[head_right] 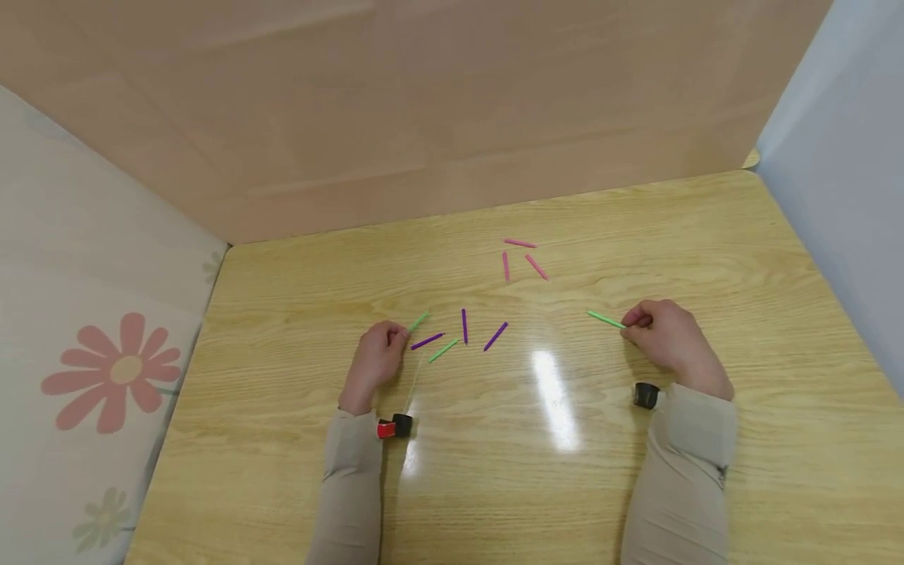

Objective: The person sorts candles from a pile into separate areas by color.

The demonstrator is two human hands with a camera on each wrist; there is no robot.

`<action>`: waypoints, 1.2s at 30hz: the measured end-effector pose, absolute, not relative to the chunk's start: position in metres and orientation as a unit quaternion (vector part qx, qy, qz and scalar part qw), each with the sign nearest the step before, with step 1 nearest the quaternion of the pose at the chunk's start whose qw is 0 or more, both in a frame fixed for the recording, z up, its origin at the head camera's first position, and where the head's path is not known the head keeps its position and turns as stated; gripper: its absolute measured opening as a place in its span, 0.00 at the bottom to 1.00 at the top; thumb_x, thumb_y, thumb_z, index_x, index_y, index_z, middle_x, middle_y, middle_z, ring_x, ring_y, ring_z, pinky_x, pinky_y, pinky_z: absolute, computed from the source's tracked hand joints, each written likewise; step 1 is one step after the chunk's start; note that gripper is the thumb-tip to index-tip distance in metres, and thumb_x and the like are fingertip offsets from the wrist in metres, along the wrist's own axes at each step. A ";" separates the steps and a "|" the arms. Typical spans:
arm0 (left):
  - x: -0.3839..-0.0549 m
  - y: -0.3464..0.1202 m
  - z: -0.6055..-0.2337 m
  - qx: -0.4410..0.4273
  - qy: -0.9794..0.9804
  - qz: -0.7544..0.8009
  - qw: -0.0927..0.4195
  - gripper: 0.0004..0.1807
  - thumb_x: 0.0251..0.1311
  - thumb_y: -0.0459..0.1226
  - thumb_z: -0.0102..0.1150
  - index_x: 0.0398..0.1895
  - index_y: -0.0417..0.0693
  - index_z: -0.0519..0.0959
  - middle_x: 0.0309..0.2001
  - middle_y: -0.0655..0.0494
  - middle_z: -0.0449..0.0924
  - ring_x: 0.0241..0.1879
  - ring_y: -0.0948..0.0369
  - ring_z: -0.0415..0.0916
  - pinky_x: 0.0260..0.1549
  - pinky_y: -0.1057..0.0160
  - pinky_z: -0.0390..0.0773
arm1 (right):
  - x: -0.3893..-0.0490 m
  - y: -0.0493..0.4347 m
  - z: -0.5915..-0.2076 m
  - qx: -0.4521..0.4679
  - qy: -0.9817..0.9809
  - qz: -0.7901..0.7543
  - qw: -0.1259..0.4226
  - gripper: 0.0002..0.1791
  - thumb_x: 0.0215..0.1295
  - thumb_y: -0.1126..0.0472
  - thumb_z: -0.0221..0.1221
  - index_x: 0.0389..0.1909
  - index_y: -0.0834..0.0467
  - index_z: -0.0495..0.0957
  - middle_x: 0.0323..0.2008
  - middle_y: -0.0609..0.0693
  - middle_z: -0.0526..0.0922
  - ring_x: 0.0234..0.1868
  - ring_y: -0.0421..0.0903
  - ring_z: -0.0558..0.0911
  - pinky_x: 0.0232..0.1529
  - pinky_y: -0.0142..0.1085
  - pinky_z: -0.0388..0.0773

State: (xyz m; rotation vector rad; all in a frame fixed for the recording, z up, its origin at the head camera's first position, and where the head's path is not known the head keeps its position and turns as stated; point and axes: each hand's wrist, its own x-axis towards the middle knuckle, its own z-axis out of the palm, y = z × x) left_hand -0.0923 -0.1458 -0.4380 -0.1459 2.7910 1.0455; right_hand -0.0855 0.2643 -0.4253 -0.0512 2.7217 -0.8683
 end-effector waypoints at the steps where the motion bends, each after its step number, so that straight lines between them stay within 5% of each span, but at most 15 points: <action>1: -0.092 -0.146 -0.437 -0.048 0.931 0.354 0.075 0.12 0.70 0.38 0.50 0.42 0.39 0.79 0.37 0.47 0.78 0.35 0.55 0.72 0.37 0.59 0.72 | -0.086 0.264 -0.425 -0.018 0.943 -0.299 0.142 0.13 0.67 0.58 0.56 0.41 0.65 0.78 0.35 0.57 0.81 0.34 0.47 0.76 0.36 0.37 0.67; 12: -0.091 -0.135 -0.425 0.008 0.922 0.385 0.037 0.12 0.72 0.37 0.48 0.44 0.37 0.77 0.35 0.47 0.78 0.33 0.55 0.72 0.36 0.59 0.74 | -0.085 0.266 -0.425 -0.018 0.944 -0.296 0.144 0.13 0.68 0.58 0.55 0.42 0.65 0.78 0.36 0.57 0.81 0.35 0.47 0.76 0.35 0.37 0.66; 20: -0.082 -0.097 -0.419 0.069 0.915 0.395 0.054 0.10 0.72 0.36 0.47 0.42 0.38 0.77 0.30 0.51 0.77 0.23 0.63 0.66 0.24 0.69 0.68 | -0.085 0.268 -0.426 -0.013 0.942 -0.302 0.146 0.14 0.68 0.56 0.56 0.43 0.65 0.78 0.36 0.58 0.81 0.35 0.48 0.76 0.36 0.38 0.66; 36: -0.062 -0.014 -0.413 0.154 0.925 0.329 0.109 0.11 0.71 0.40 0.49 0.40 0.44 0.80 0.33 0.57 0.82 0.27 0.68 0.72 0.27 0.74 0.70 | -0.084 0.267 -0.425 -0.010 0.941 -0.308 0.142 0.14 0.68 0.55 0.57 0.42 0.64 0.79 0.36 0.57 0.81 0.35 0.48 0.76 0.36 0.38 0.67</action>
